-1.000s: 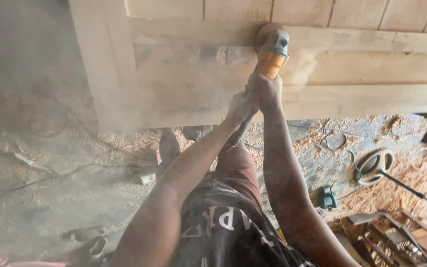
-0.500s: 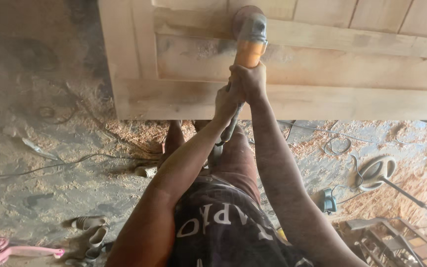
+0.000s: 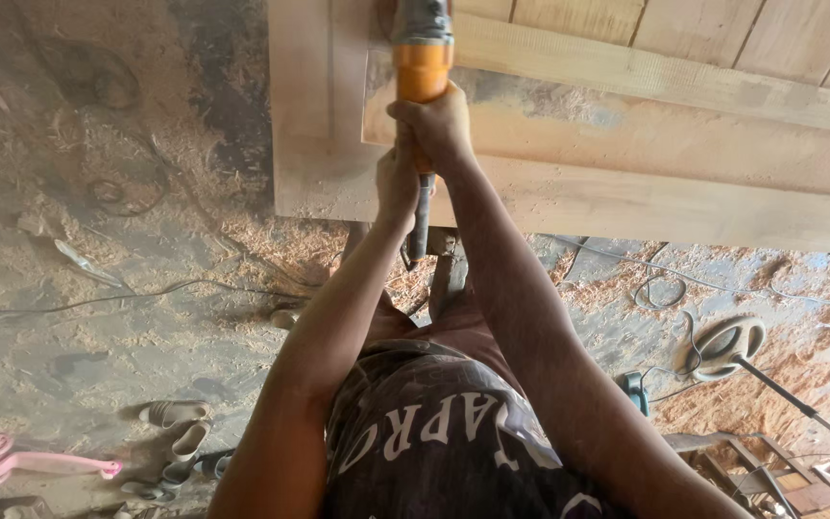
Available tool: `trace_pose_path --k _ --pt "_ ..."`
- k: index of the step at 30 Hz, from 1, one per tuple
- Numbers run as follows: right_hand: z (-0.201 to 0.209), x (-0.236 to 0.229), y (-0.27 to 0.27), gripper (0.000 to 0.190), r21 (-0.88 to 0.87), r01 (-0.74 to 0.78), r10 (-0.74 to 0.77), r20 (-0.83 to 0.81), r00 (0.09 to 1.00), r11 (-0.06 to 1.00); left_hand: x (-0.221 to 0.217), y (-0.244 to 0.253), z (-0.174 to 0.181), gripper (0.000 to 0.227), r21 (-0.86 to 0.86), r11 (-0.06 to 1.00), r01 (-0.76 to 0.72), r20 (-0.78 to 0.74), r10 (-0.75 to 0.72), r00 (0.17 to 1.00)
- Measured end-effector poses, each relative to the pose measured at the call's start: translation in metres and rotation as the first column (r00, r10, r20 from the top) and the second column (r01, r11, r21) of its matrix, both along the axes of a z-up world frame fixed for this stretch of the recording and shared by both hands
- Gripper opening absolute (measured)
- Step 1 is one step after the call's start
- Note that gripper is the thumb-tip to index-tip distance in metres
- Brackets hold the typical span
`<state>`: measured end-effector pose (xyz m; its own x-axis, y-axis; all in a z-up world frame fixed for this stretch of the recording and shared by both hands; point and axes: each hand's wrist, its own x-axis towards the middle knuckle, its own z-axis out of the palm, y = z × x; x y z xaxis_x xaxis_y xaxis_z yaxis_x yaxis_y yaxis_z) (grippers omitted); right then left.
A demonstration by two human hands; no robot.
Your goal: The person uses an electric sander to smooth the surface of a wooden door. They move the sander across the panels and frame, generating sawdust. The person adjusts their position and the door's orientation to reach different areas.
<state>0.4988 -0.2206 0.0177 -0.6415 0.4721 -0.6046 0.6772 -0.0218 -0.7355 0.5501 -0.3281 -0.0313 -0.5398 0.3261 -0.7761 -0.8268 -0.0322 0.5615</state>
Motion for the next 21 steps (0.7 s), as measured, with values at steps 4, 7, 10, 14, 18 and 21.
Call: trace_pose_path --k 4,7,10,14,18,21 --pt "0.001 -0.015 -0.023 0.037 0.012 -0.086 0.086 0.0 0.996 0.996 -0.007 -0.019 0.002 0.06 -0.094 0.996 -0.002 -0.072 -0.005 0.997" --pt "0.005 -0.016 -0.021 0.04 0.066 -0.141 0.138 0.041 0.99 0.988 -0.006 -0.017 0.008 0.065 -0.043 0.99 -0.137 0.026 0.138 0.99" --pt "0.007 -0.008 0.0 0.043 0.105 -0.15 0.143 0.069 0.987 0.983 -0.001 0.007 0.014 0.07 -0.041 0.995 -0.094 0.063 0.097 0.993" --pt "0.011 0.039 0.037 0.036 0.001 -0.077 0.077 0.02 0.997 0.997 0.038 0.034 0.022 0.074 0.013 1.0 -0.021 0.045 0.02 0.999" --pt "0.015 0.067 0.063 0.025 -0.165 0.148 -0.155 -0.033 0.987 0.975 0.048 0.059 0.017 0.075 0.021 0.994 0.112 -0.033 -0.111 0.993" --pt "0.019 0.078 0.069 0.017 -0.298 0.359 -0.394 -0.064 0.917 0.884 0.043 0.066 0.01 0.075 0.015 0.958 0.286 0.015 -0.286 0.958"
